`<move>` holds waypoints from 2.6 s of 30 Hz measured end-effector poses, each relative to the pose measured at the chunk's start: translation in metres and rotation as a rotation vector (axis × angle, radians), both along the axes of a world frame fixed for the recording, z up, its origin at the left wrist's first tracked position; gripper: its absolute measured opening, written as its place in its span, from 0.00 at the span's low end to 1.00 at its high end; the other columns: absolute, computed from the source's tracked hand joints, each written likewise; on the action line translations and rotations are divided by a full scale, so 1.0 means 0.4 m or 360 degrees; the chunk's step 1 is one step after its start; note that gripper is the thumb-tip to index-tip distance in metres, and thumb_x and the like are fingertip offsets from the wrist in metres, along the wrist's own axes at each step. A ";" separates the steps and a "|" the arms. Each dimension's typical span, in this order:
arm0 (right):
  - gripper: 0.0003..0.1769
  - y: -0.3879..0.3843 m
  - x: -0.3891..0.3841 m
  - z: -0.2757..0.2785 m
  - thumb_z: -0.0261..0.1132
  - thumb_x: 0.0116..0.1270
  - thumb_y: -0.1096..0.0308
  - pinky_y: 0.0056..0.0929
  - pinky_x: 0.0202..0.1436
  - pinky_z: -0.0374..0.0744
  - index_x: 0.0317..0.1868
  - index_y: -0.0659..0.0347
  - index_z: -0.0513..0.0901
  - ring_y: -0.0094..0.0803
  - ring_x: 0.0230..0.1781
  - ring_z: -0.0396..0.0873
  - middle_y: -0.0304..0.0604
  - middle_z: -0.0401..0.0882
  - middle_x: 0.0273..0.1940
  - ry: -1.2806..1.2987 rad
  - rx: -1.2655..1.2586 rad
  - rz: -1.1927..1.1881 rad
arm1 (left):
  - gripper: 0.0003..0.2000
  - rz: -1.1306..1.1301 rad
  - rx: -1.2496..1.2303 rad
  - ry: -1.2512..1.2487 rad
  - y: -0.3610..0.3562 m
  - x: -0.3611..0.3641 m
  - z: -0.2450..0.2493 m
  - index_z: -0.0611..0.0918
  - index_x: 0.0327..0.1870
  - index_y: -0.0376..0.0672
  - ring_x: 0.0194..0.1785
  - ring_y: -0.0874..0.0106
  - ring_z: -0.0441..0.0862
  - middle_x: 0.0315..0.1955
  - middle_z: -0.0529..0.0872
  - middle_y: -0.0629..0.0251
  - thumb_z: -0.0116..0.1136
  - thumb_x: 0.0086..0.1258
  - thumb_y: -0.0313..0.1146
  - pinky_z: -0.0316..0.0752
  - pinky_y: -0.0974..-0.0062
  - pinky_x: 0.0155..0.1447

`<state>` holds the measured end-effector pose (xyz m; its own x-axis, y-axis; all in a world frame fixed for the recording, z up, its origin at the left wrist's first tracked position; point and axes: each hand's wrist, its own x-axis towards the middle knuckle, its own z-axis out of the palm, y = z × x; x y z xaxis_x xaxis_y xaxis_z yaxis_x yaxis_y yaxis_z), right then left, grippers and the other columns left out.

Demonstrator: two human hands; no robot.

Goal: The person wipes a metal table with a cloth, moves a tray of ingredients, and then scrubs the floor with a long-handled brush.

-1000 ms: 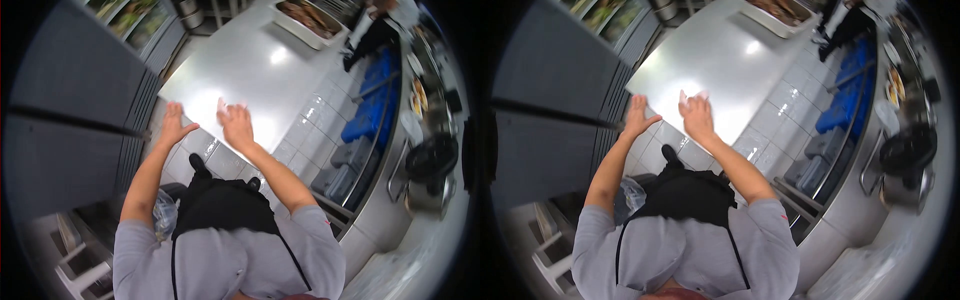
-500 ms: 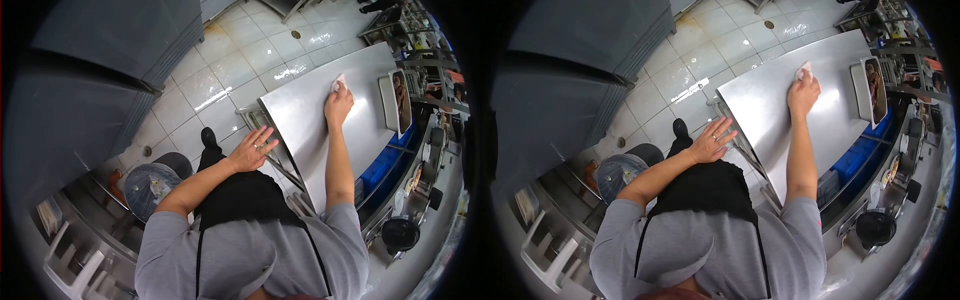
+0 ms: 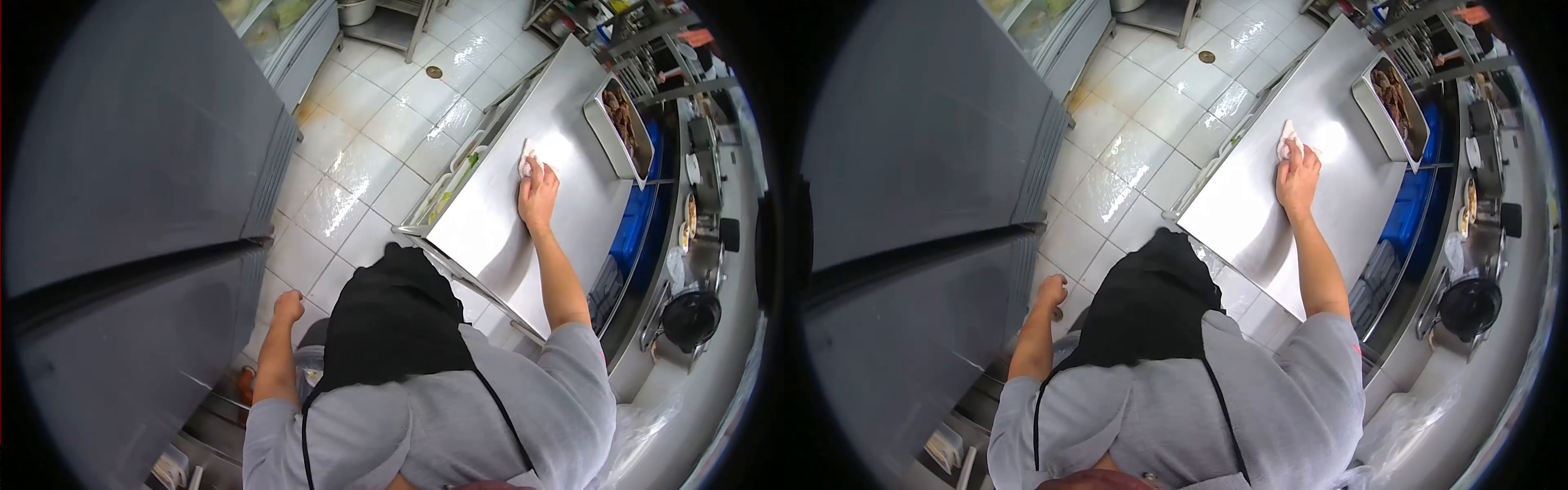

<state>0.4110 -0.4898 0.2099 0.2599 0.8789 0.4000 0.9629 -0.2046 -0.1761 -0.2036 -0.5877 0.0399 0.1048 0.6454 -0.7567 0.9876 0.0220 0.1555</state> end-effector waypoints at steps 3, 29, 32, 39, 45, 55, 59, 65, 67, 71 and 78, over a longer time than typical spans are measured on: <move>0.25 0.001 -0.001 0.007 0.56 0.62 0.72 0.49 0.64 0.66 0.61 0.49 0.74 0.56 0.58 0.65 0.58 0.69 0.57 0.0024 -0.0012 -0.0017 | 0.17 -0.0048 0.0046 -0.0056 0.107 0.031 0.025 0.83 0.49 0.43 0.55 0.55 0.80 0.48 0.84 0.51 0.58 0.56 0.26 0.73 0.61 0.61; 0.25 0.094 -0.063 0.046 0.60 0.49 0.76 0.42 0.53 0.68 0.51 0.52 0.81 0.48 0.46 0.68 0.49 0.72 0.45 0.0171 0.0030 -0.0586 | 0.22 -0.0583 -0.0010 -0.0009 1.140 0.258 0.091 0.83 0.53 0.45 0.58 0.52 0.78 0.50 0.83 0.50 0.58 0.53 0.27 0.72 0.60 0.63; 0.24 0.151 -0.074 0.042 0.60 0.47 0.78 0.41 0.50 0.69 0.48 0.52 0.82 0.46 0.44 0.69 0.48 0.71 0.43 0.0257 0.0076 -0.0752 | 0.21 -0.0483 -0.0023 -0.0066 1.199 0.314 0.099 0.83 0.53 0.45 0.57 0.52 0.78 0.50 0.83 0.49 0.58 0.54 0.28 0.72 0.61 0.63; 0.23 0.404 0.092 0.076 0.58 0.53 0.80 0.43 0.58 0.71 0.51 0.56 0.81 0.53 0.52 0.71 0.54 0.74 0.49 0.0340 0.0373 -0.0739 | 0.20 -0.0814 0.0001 -0.0326 1.424 0.632 0.044 0.83 0.51 0.42 0.56 0.52 0.79 0.48 0.84 0.47 0.55 0.54 0.27 0.73 0.62 0.61; 0.21 0.705 0.421 0.047 0.61 0.57 0.76 0.46 0.57 0.71 0.53 0.55 0.80 0.55 0.52 0.71 0.56 0.73 0.51 0.0242 0.0425 -0.0891 | 0.21 -0.0963 -0.0018 -0.0548 1.655 0.907 -0.036 0.84 0.49 0.42 0.50 0.51 0.82 0.42 0.85 0.44 0.54 0.50 0.25 0.75 0.61 0.57; 0.24 0.822 0.526 0.022 0.60 0.59 0.72 0.46 0.59 0.69 0.58 0.53 0.77 0.56 0.53 0.69 0.57 0.70 0.54 0.0113 0.0082 -0.1358 | 0.16 -0.1227 -0.0258 -0.0382 2.090 1.250 -0.101 0.86 0.44 0.43 0.37 0.60 0.87 0.29 0.88 0.55 0.60 0.52 0.33 0.79 0.64 0.50; 0.24 0.836 0.531 0.027 0.59 0.58 0.73 0.47 0.60 0.68 0.58 0.54 0.77 0.55 0.53 0.68 0.58 0.70 0.53 0.0152 0.0061 -0.1398 | 0.16 -0.1395 -0.0121 -0.0444 2.245 1.449 -0.062 0.86 0.42 0.44 0.52 0.54 0.81 0.45 0.85 0.49 0.62 0.50 0.30 0.75 0.62 0.58; 0.23 0.850 0.541 0.044 0.58 0.58 0.75 0.46 0.60 0.67 0.56 0.58 0.77 0.55 0.54 0.68 0.57 0.71 0.53 0.0206 0.0011 -0.1486 | 0.18 -0.1402 0.0021 -0.0625 2.317 1.745 0.019 0.85 0.45 0.44 0.51 0.53 0.81 0.43 0.85 0.49 0.61 0.49 0.27 0.76 0.61 0.57; 0.23 0.860 0.544 0.056 0.58 0.58 0.75 0.46 0.60 0.67 0.56 0.58 0.77 0.55 0.54 0.68 0.57 0.70 0.53 0.0254 -0.0001 -0.1498 | 0.18 -0.1428 -0.0092 -0.0601 2.308 1.825 0.008 0.85 0.45 0.44 0.50 0.53 0.82 0.43 0.86 0.49 0.60 0.48 0.25 0.76 0.61 0.57; 0.25 0.866 0.558 0.077 0.58 0.55 0.75 0.48 0.61 0.67 0.56 0.57 0.77 0.56 0.55 0.67 0.57 0.70 0.53 0.0311 -0.0021 -0.1545 | 0.20 -0.1648 -0.0159 -0.0769 2.251 2.017 -0.010 0.85 0.45 0.46 0.45 0.52 0.83 0.37 0.86 0.49 0.53 0.49 0.20 0.76 0.60 0.52; 0.27 0.876 0.583 0.077 0.61 0.52 0.70 0.52 0.63 0.64 0.57 0.54 0.76 0.56 0.58 0.67 0.56 0.69 0.56 0.0343 -0.0139 -0.1870 | 0.19 -0.2069 -0.0505 -0.1010 2.194 2.439 0.021 0.85 0.44 0.46 0.35 0.55 0.82 0.28 0.84 0.53 0.49 0.54 0.17 0.77 0.63 0.44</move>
